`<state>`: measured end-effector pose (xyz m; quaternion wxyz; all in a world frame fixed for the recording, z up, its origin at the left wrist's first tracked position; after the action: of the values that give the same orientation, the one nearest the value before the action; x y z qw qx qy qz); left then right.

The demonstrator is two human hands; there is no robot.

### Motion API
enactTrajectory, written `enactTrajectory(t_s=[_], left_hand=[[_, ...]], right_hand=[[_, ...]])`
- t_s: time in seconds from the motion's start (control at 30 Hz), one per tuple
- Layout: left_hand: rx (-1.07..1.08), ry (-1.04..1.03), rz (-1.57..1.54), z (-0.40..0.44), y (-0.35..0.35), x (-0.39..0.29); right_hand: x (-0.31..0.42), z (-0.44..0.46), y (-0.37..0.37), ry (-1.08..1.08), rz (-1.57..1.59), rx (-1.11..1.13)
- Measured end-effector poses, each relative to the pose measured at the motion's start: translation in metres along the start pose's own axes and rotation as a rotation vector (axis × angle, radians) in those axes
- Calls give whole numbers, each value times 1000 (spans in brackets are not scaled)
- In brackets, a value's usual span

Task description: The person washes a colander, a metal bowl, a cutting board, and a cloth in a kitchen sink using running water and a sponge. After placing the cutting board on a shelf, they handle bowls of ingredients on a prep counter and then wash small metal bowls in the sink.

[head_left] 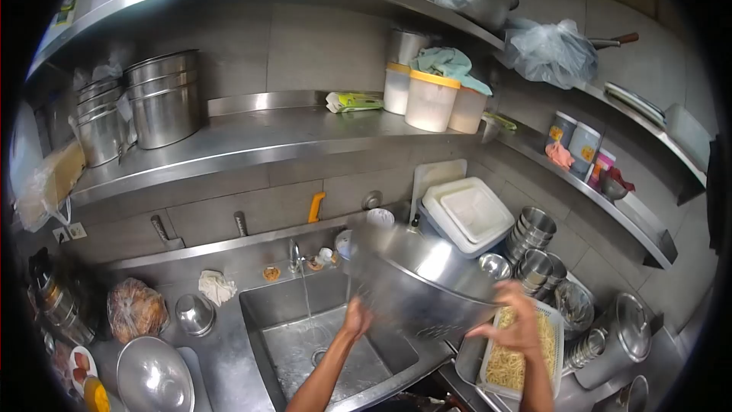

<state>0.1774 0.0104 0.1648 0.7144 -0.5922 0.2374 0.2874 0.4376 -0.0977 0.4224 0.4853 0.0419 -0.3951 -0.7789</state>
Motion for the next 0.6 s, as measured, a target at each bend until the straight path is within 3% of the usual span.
enactTrajectory(t_s=[0.07,0.13,0.17,0.23,0.27,0.3,0.33,0.4,0.47,0.5,0.57,0.6], left_hand=[[58,-15,35,23,-25,-22],[189,-58,582,7,-75,-68],[200,-62,581,9,-65,-65],[85,155,682,6,-14,-46],[45,183,723,-2,5,-46],[4,212,764,-9,23,-47],[-62,240,762,-17,39,-54],[-146,267,745,-27,57,-59],[-325,174,691,-27,74,-79],[-330,151,711,-24,77,-88],[-457,-49,649,-41,83,-97],[-527,-112,598,-52,91,-96]], right_hand=[[33,39,65,290,-249,-116],[69,76,117,506,-558,-268],[66,90,142,514,-715,-481],[57,150,207,604,-800,-494],[61,187,232,521,-791,-555],[68,218,249,860,-1104,-756],[55,268,290,809,-1123,-757],[72,381,330,970,-1346,-713],[98,449,348,290,-1360,-836],[123,450,333,284,-1344,-865],[163,418,306,521,-775,-1194],[162,407,295,534,-777,-1191]])
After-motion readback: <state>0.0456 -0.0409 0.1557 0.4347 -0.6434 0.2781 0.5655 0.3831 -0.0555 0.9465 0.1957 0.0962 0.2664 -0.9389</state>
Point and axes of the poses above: each hand's wrist, its own z-axis towards the middle knuckle, its own y-axis out of the back of the hand, x = y × z, the point moved 5 cm from there along z, towards the middle knuckle, and after that the axes turned 1 degree about x, right-handed, at the moved point
